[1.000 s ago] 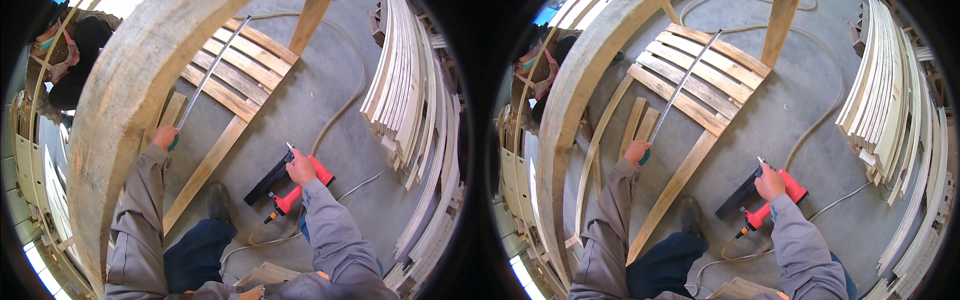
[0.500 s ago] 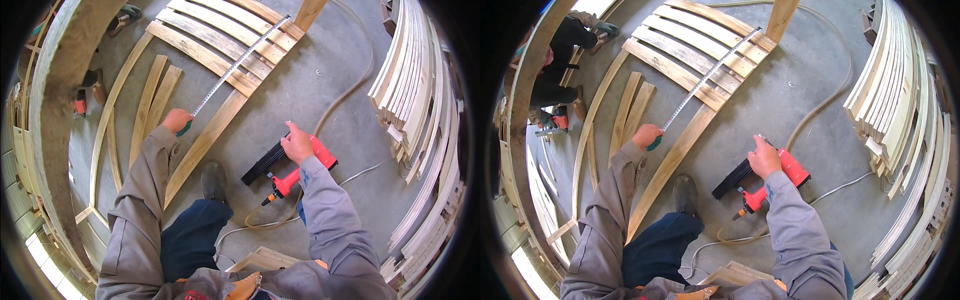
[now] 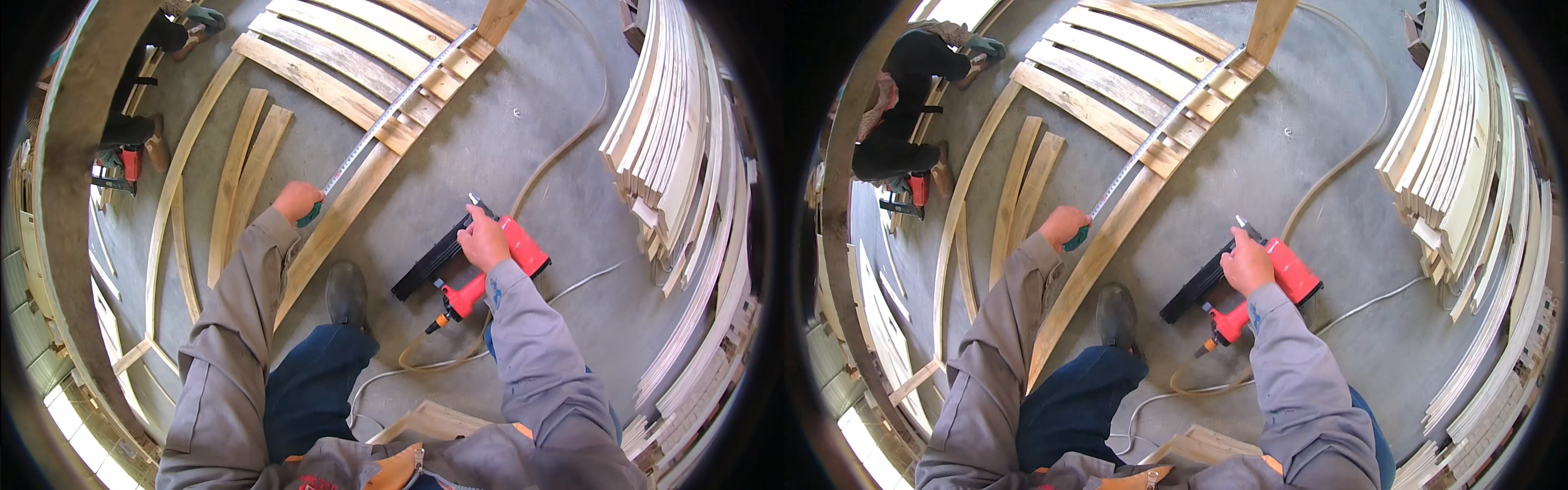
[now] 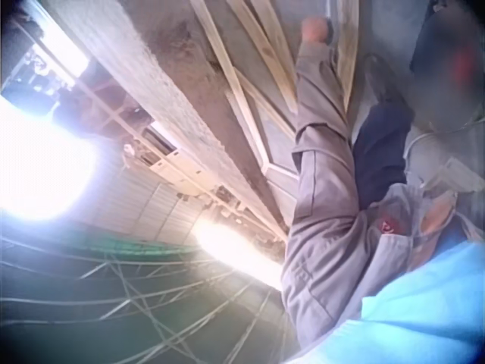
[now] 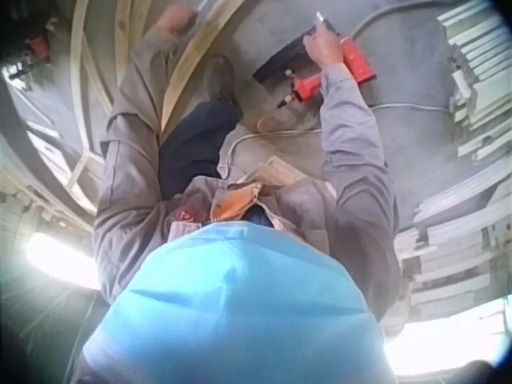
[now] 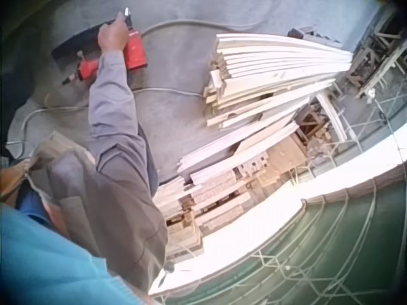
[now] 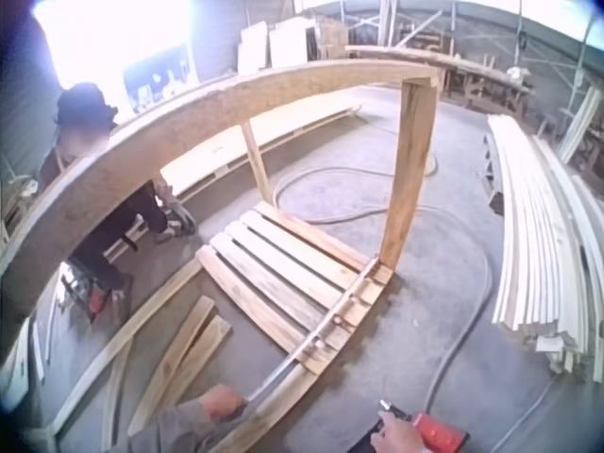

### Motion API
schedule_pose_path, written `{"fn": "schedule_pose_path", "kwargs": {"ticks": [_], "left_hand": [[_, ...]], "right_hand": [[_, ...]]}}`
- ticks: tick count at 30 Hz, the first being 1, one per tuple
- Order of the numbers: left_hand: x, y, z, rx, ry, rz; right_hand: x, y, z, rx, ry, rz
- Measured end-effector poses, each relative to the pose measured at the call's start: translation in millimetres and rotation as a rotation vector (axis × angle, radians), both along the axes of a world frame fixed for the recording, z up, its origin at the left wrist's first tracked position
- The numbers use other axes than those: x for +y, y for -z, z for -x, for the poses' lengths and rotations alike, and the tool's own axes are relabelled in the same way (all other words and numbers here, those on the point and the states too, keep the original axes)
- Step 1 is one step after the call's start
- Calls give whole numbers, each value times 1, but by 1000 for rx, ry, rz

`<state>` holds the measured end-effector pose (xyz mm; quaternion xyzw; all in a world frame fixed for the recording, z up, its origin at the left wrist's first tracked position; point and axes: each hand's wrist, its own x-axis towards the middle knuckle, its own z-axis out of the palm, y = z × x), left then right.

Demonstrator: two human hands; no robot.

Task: The person assembles a wooden frame on the floor by measuring and nailing wooden slats into place. They use a tape measure to mark positions and a pneumatic nail gun to secure the pieces, working alongside another person.

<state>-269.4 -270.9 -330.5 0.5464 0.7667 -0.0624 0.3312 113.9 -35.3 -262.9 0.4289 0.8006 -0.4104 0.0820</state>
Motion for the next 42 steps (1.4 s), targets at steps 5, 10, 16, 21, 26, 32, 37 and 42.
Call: {"fn": "schedule_pose_path", "kwargs": {"ticks": [5, 10, 16, 21, 26, 32, 37, 42], "left_hand": [[-5, 5, -5, -154, -232, 13], [-12, 13, -4, -270, -400, -13], [-14, 13, -7, -402, -550, -60], [-16, 3, -7, -453, -651, -81], [20, -40, -11, -526, -1045, -14], [20, -72, 51, -601, -1356, -212], [5, -95, 106, -470, -1414, -246], [-24, -81, 139, -301, -1503, -410]], "right_hand": [[4, -4, 1, 2, 16, 24], [1, -6, 1, 9, 31, 36], [3, 2, 2, 7, 12, -23], [-1, 3, 3, 18, 37, 39], [0, 3, -7, 17, 69, 49], [3, -1, -7, 30, 82, 59], [15, -19, -2, 28, 103, 45], [31, -22, 6, 175, 150, -49]]}}
